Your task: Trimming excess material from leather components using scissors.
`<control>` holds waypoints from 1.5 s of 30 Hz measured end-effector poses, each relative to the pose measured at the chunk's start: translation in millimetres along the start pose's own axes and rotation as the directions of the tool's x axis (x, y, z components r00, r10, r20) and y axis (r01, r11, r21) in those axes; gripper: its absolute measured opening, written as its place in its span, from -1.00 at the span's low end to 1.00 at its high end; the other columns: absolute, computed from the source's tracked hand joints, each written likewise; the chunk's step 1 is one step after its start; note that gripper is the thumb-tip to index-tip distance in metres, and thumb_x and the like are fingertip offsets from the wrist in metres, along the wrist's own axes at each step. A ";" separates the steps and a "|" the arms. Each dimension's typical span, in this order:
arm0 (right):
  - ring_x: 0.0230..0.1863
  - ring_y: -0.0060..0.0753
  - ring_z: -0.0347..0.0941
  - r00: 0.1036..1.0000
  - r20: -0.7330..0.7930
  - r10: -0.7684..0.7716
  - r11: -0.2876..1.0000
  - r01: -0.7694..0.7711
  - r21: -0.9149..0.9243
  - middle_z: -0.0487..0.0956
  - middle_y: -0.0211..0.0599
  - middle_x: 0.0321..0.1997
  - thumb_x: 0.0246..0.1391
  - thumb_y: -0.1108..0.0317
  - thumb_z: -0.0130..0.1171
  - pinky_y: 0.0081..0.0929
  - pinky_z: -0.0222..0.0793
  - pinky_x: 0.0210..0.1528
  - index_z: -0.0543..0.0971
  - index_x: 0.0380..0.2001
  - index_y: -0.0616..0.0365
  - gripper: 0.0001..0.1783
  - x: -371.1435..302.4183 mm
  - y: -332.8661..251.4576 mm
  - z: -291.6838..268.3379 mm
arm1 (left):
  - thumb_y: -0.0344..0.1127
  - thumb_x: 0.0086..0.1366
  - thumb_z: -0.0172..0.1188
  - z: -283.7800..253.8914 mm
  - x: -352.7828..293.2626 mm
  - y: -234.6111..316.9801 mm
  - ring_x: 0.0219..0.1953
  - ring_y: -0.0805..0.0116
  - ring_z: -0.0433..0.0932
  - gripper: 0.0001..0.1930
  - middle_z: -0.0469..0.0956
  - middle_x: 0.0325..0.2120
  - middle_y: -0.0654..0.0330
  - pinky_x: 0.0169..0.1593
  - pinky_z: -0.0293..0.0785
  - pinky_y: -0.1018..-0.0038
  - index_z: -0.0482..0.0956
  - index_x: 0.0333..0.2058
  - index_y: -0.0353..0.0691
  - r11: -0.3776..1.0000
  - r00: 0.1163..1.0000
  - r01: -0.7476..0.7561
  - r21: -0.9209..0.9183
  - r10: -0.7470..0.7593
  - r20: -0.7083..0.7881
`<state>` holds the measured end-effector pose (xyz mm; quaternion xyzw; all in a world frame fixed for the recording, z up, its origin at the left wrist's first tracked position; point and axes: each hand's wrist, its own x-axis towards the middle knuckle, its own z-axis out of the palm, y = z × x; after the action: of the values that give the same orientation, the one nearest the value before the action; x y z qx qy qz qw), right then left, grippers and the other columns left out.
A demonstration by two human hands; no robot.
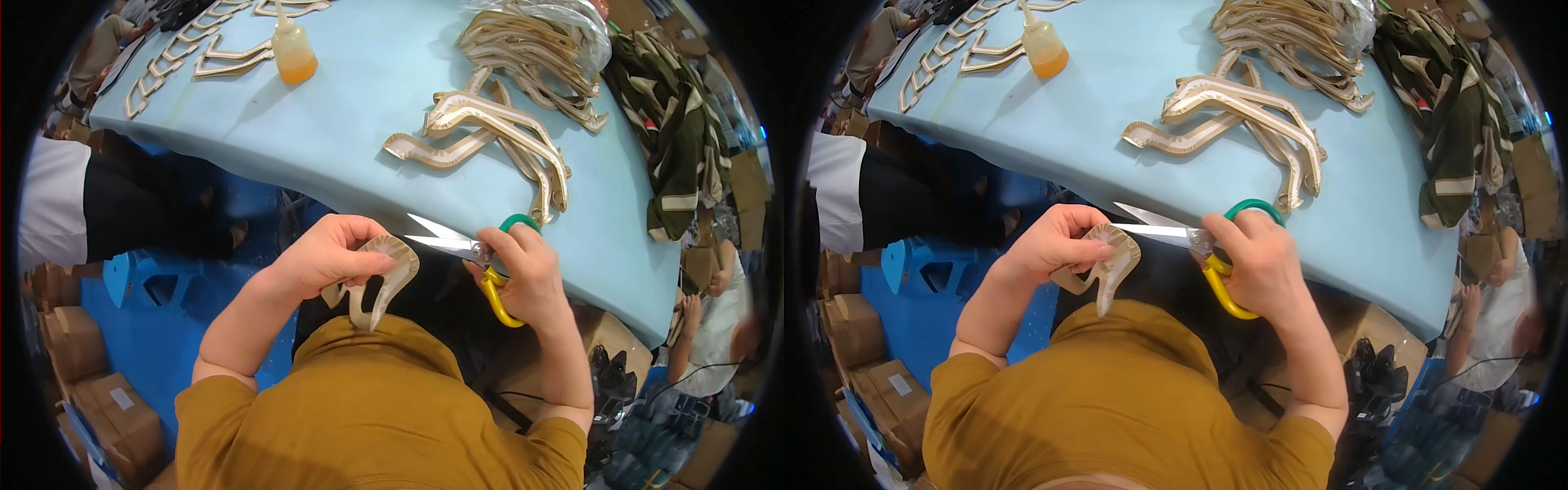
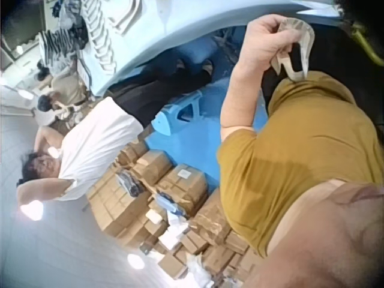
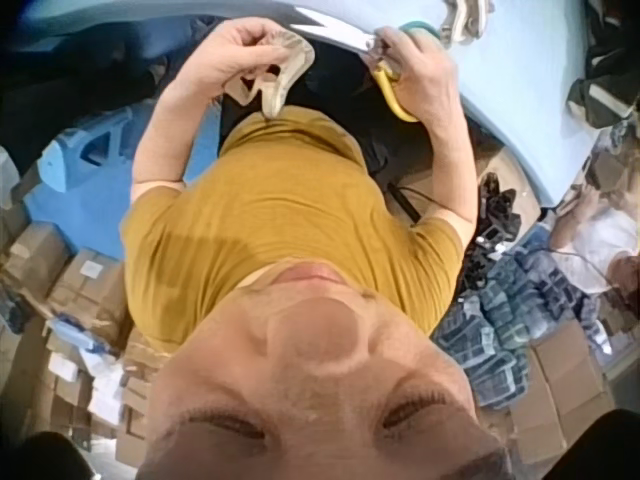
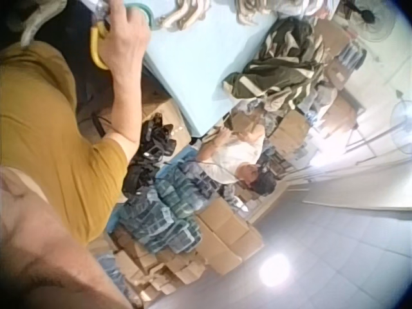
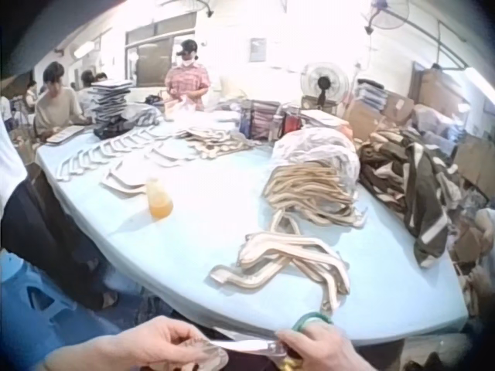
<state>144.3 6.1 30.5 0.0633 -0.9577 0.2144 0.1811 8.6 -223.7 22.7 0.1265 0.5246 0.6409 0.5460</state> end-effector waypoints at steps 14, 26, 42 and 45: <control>-0.60 -0.37 0.30 0.969 0.140 -0.203 0.942 0.232 -0.242 0.25 -0.40 -0.63 -0.36 0.36 0.27 -0.44 0.22 -0.59 0.46 -0.36 -0.03 -0.64 -0.8 17.5 -9.2 | -0.46 0.02 0.25 -2.4 2.7 -2.9 -0.65 0.65 0.30 -0.81 0.47 -0.60 0.27 -0.55 0.22 0.71 0.51 -0.35 -0.36 1.000 0.998 0.028 0.013 -0.029 0.058; -0.61 -0.42 0.30 0.957 0.146 -0.251 0.889 0.288 -0.356 0.24 -0.42 -0.64 -0.23 0.28 0.22 -0.47 0.20 -0.62 0.46 -0.37 -0.04 -0.74 -1.3 15.2 -17.2 | -0.45 0.06 0.23 -3.7 7.1 -7.5 -0.62 0.67 0.32 -0.84 0.49 -0.55 0.27 -0.55 0.22 0.74 0.51 -0.37 -0.35 0.997 0.989 0.060 -0.050 -0.053 0.136; -0.61 -0.44 0.34 0.995 0.067 0.074 0.994 -0.079 0.071 0.39 -0.34 -0.61 -0.32 0.55 0.23 -0.59 0.29 -0.53 0.46 -0.35 0.16 -0.67 6.2 -4.6 -19.2 | -0.41 0.08 0.21 -4.8 3.6 -11.8 -0.65 0.70 0.24 -0.82 0.47 -0.55 0.31 -0.59 0.14 0.73 0.49 -0.32 -0.31 0.992 0.997 -0.017 -0.126 0.026 0.073; -0.46 -0.56 0.34 0.922 0.165 0.349 0.779 -0.383 0.497 0.41 -0.35 -0.47 -0.16 0.46 0.28 -0.61 0.30 -0.38 0.39 -0.17 0.15 -0.57 -3.3 -17.7 4.3 | -0.35 0.15 0.16 1.2 7.1 -15.2 -0.68 0.73 0.17 -0.86 0.45 -0.57 0.35 -0.62 0.09 0.74 0.48 -0.34 -0.26 0.972 0.996 -0.087 -0.219 0.092 0.013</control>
<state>149.6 -11.5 32.4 -0.0709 -0.8628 0.4939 0.0816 15.5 -219.4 8.0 0.0967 0.4385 0.7171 0.5331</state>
